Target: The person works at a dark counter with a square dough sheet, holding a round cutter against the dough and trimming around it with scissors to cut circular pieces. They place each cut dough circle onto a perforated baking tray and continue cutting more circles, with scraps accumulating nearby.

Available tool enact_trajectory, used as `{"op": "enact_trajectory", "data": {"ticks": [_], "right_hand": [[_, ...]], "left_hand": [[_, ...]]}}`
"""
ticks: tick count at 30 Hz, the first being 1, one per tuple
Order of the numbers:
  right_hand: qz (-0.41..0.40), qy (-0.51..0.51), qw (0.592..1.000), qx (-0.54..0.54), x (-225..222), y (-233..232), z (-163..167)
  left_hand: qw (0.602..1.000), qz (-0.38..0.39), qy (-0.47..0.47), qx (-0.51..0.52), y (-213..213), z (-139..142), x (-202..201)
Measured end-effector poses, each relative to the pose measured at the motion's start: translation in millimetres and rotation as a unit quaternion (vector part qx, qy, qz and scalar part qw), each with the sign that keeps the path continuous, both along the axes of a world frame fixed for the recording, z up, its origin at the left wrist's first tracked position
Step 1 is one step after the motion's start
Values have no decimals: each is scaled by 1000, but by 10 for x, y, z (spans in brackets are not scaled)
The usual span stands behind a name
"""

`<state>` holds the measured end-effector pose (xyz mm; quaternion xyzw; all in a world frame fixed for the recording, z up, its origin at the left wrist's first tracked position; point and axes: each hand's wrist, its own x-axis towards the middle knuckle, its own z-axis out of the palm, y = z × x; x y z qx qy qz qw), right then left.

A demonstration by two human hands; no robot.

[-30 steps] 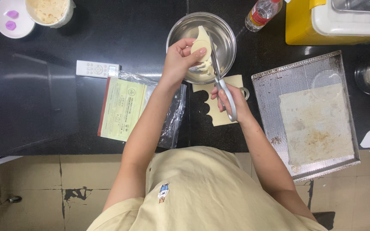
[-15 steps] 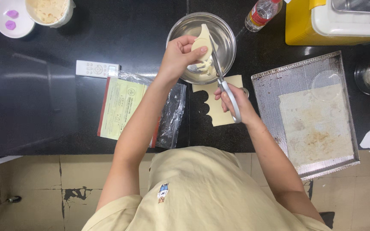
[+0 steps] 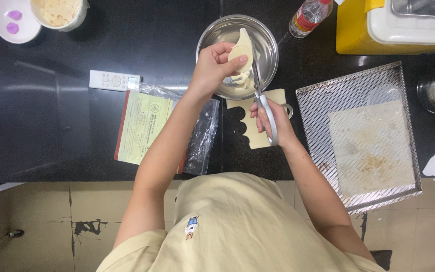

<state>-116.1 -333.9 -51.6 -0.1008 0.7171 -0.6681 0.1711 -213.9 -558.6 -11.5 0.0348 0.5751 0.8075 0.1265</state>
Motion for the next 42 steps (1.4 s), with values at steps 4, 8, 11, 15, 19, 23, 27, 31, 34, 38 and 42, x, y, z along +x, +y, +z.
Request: {"op": "enact_trajectory", "data": {"ticks": [4,8,11,15,19,23,27,31,34,38,42], "right_hand": [[16,14,999,31,-27,64,76],[17,14,998,51,-36,87,107],[18,14,999,45,-37,90,98],[29,6,999,31,-48,111,96],[38,19,996,72,-66,142,139],[39,12,996,75,-67,155,180],[33,-23,995,94,-75,181,186],[36,-37,994,94,-81,231,170],[40,-48,995,76,-75,263,154],[49,-65,995,52,-73,293,147],[37,-93,993,55,-74,317,172]], "left_hand": [[999,-36,1,-1,-90,24,-53],[998,-52,5,-29,-146,49,-82],[997,-65,12,-28,-170,64,-112],[995,-91,21,-40,-239,65,-135],[991,-111,25,-69,-290,56,-196],[989,-136,21,-53,-329,66,-243],[985,-153,3,-83,-373,123,-289],[978,-179,7,-103,-420,194,-331],[974,-191,-3,-123,-433,225,-359],[969,-209,-2,-131,-442,242,-402],[965,-220,2,-145,-445,244,-424]]}}
